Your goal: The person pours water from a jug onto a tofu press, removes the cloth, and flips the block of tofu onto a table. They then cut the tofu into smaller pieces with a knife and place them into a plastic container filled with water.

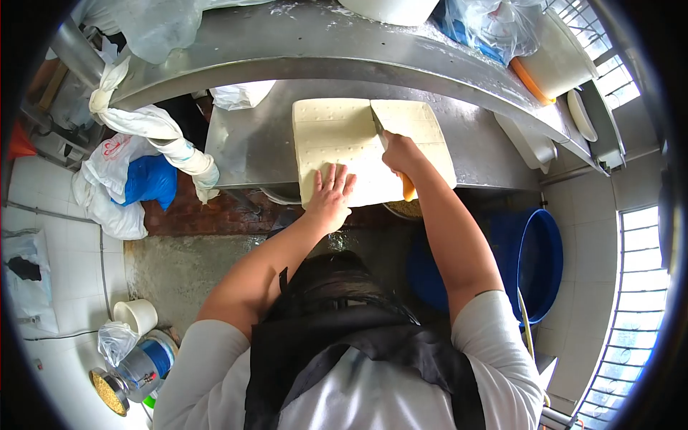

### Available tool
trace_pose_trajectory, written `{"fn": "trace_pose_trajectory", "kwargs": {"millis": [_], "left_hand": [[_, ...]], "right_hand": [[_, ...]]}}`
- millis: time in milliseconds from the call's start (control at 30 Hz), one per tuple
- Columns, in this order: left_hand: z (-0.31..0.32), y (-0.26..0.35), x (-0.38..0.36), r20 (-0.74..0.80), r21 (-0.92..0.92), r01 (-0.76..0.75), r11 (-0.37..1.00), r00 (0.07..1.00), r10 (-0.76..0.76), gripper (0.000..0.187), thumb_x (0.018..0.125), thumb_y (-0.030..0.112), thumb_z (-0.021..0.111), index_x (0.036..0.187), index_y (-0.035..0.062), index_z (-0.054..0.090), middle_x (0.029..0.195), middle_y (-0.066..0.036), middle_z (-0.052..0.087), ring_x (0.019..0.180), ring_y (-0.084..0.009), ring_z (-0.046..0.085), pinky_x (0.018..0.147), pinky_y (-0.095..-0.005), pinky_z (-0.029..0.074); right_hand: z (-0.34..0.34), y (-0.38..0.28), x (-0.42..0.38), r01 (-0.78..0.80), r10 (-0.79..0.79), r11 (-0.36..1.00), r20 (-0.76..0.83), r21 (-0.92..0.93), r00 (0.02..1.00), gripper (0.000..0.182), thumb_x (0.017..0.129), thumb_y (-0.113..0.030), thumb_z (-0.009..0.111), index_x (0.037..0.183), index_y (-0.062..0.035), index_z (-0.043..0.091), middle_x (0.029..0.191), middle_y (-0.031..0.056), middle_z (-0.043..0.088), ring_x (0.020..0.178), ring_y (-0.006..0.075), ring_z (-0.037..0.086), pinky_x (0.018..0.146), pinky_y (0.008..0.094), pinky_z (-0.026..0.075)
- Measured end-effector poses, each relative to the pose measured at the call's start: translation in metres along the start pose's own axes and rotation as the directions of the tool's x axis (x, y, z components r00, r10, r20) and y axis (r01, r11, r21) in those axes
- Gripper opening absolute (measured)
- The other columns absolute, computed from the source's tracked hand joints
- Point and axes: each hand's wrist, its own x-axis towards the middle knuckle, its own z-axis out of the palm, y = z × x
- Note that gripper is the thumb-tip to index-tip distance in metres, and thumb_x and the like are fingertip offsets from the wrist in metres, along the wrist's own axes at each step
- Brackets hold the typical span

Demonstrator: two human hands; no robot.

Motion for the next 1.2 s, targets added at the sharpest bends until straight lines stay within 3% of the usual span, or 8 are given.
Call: {"fn": "trace_pose_trajectory", "kwargs": {"millis": [67, 233, 300, 333, 533, 733, 1033, 1200], "left_hand": [[0.000, 0.000, 0.001, -0.015, -0.001, -0.001, 1.000, 1.000, 0.001, 0.092, 0.086, 0.031, 0.079, 0.162, 0.0115, 0.029, 0.168, -0.019, 0.022, 0.157, -0.0431, 0.013, 0.124, -0.0662, 0.010], [-0.012, 0.005, -0.001, 0.001, 0.013, -0.026, 1.000, 1.000, 0.026, 0.087, 0.087, 0.026, 0.076, 0.160, 0.0085, 0.032, 0.166, -0.021, 0.025, 0.155, -0.0459, 0.019, 0.122, -0.0673, 0.015], [-0.004, 0.003, 0.001, -0.007, 0.036, -0.010, 0.999, 1.000, 0.010, 0.089, 0.088, 0.028, 0.075, 0.161, 0.0085, 0.028, 0.167, -0.023, 0.020, 0.156, -0.0461, 0.014, 0.124, -0.0667, 0.011], [-0.005, 0.003, 0.001, -0.009, 0.034, -0.016, 0.999, 1.000, 0.016, 0.089, 0.088, 0.028, 0.075, 0.161, 0.0085, 0.028, 0.167, -0.023, 0.020, 0.156, -0.0461, 0.014, 0.124, -0.0667, 0.011], [-0.015, 0.003, 0.004, 0.100, -0.020, 0.013, 1.000, 0.995, -0.011, 0.085, 0.094, 0.027, 0.070, 0.162, 0.0070, 0.024, 0.170, -0.024, 0.013, 0.158, -0.0446, 0.007, 0.126, -0.0640, 0.005], [-0.026, -0.012, 0.002, 0.162, -0.026, 0.008, 1.000, 0.987, -0.004, 0.090, 0.093, 0.035, 0.069, 0.164, 0.0074, 0.020, 0.171, -0.023, 0.008, 0.158, -0.0426, 0.003, 0.126, -0.0631, 0.003], [-0.034, -0.049, -0.016, 0.140, 0.031, 0.002, 1.000, 0.990, -0.006, 0.098, 0.088, 0.038, 0.075, 0.162, 0.0030, 0.020, 0.169, -0.025, 0.012, 0.158, -0.0433, 0.006, 0.125, -0.0639, 0.008], [-0.029, -0.052, -0.015, 0.060, 0.021, -0.037, 0.999, 0.998, 0.035, 0.100, 0.083, 0.037, 0.080, 0.160, 0.0016, 0.026, 0.167, -0.026, 0.019, 0.156, -0.0455, 0.012, 0.122, -0.0677, 0.016]], "right_hand": [[0.007, 0.009, -0.020, 0.014, -0.014, 1.000, 0.017, -0.001, 1.000, 0.074, 0.079, 0.001, 0.052, 0.152, -0.0056, 0.045, 0.090, 0.0287, 0.072, 0.068, 0.0305, 0.074, 0.058, 0.0419, 0.059], [0.045, 0.032, -0.086, -0.011, 0.012, 1.000, -0.070, 0.003, 0.997, 0.069, 0.079, 0.001, 0.053, 0.147, -0.0062, 0.049, 0.104, 0.0348, 0.068, 0.106, 0.0488, 0.066, 0.094, 0.0498, 0.052], [0.070, 0.062, -0.111, 0.174, -0.175, 0.985, -0.162, -0.020, 0.971, 0.065, 0.083, -0.003, 0.054, 0.147, -0.0012, 0.043, 0.097, 0.0348, 0.069, 0.099, 0.0499, 0.067, 0.091, 0.0548, 0.054], [0.055, 0.041, -0.142, 0.015, -0.015, 1.000, -0.041, 0.006, 0.999, 0.066, 0.083, -0.003, 0.055, 0.148, -0.0013, 0.041, 0.099, 0.0347, 0.068, 0.098, 0.0494, 0.067, 0.089, 0.0560, 0.054], [0.094, 0.076, -0.274, -0.057, 0.064, 0.989, 0.048, -0.140, 0.997, 0.079, 0.087, -0.009, 0.062, 0.158, -0.0058, 0.028, 0.098, 0.0238, 0.066, 0.090, 0.0418, 0.067, 0.083, 0.0516, 0.056], [0.111, 0.105, -0.382, -0.054, 0.062, 0.984, -0.043, 0.169, 0.997, 0.077, 0.086, -0.005, 0.068, 0.157, -0.0046, 0.038, 0.088, 0.0223, 0.066, 0.081, 0.0420, 0.068, 0.076, 0.0480, 0.056], [0.069, 0.022, -0.166, 0.131, -0.080, 0.963, -0.212, 0.236, 0.974, 0.074, 0.086, -0.010, 0.067, 0.154, -0.0026, 0.041, 0.101, 0.0323, 0.068, 0.096, 0.0477, 0.067, 0.084, 0.0500, 0.055], [0.044, -0.031, -0.053, 0.010, 0.021, 0.975, -0.140, 0.220, 0.990, 0.072, 0.086, -0.009, 0.057, 0.155, -0.0091, 0.041, 0.110, 0.0333, 0.068, 0.106, 0.0468, 0.066, 0.095, 0.0485, 0.053]]}}
